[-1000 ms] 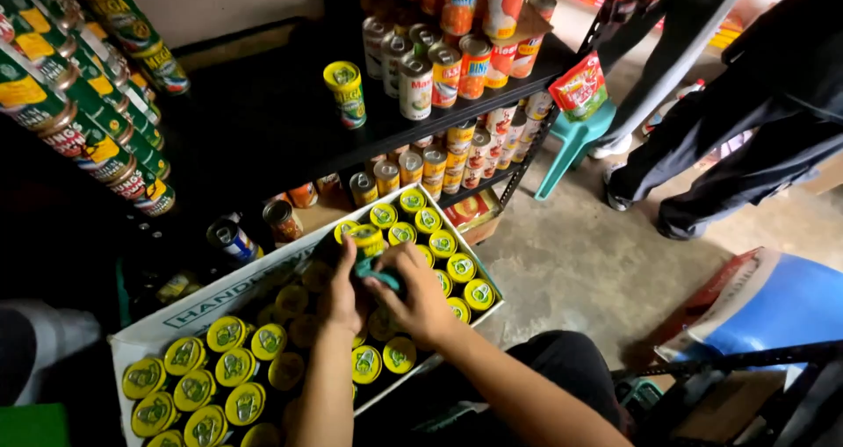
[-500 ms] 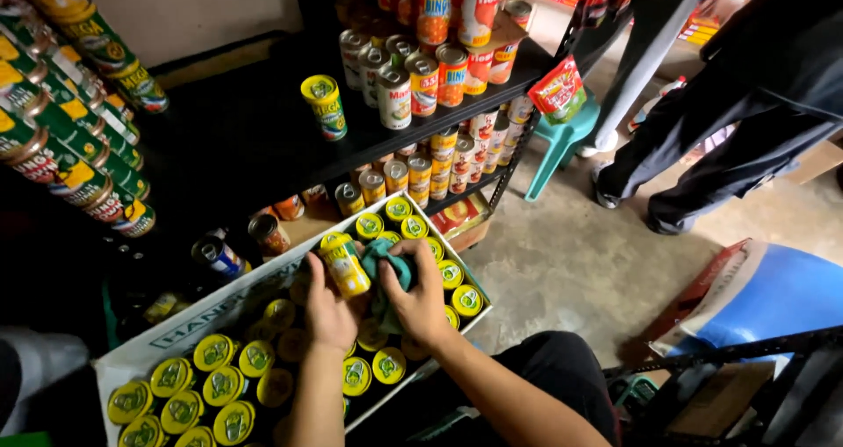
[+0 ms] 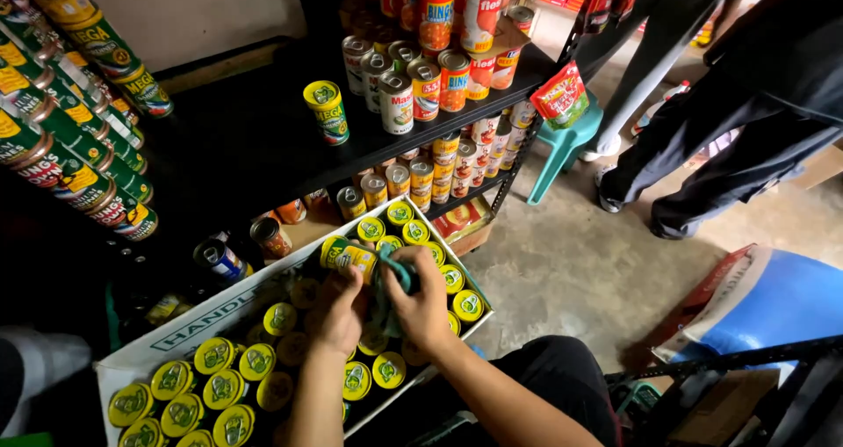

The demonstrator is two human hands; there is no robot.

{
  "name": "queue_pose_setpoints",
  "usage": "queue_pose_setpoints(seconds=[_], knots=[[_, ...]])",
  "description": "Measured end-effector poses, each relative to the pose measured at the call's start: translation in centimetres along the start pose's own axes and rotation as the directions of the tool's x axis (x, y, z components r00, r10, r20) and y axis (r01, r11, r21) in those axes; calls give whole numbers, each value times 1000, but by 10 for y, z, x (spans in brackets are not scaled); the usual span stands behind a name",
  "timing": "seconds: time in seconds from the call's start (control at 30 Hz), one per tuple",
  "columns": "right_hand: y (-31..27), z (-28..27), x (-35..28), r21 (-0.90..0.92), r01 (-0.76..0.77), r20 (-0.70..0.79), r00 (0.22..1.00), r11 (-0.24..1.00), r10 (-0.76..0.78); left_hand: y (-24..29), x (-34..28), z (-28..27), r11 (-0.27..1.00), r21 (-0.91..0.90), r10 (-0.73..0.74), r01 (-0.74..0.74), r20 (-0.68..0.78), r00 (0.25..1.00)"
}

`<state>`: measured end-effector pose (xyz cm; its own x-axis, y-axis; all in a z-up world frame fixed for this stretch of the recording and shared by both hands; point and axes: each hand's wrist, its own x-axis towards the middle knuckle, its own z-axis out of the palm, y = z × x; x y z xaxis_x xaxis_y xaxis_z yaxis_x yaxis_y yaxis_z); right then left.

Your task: Wiping canned goods with a cloth and organizing them onto shelves in a grocery store.

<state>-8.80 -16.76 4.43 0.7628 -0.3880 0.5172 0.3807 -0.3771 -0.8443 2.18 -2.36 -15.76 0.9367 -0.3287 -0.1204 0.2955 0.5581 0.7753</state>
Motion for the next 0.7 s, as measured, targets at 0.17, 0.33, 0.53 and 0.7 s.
queue_pose_setpoints(seconds=[0.17, 0.33, 0.53, 0.7], knots=[[12, 4, -7, 15, -88, 27, 996, 996, 88, 103, -63, 128, 987, -94, 136, -130, 63, 989], [-1, 6, -3, 31, 8, 81, 997, 999, -10, 122, -76, 163, 995, 98, 24, 3, -274, 961], [-1, 0, -2, -22, -92, -50, 995, 996, 91, 122, -79, 164, 984, 176, 18, 18, -201, 979], [5, 3, -4, 15, -99, 96, 991, 995, 97, 107, -64, 133, 994, 105, 63, -42, -201, 978]])
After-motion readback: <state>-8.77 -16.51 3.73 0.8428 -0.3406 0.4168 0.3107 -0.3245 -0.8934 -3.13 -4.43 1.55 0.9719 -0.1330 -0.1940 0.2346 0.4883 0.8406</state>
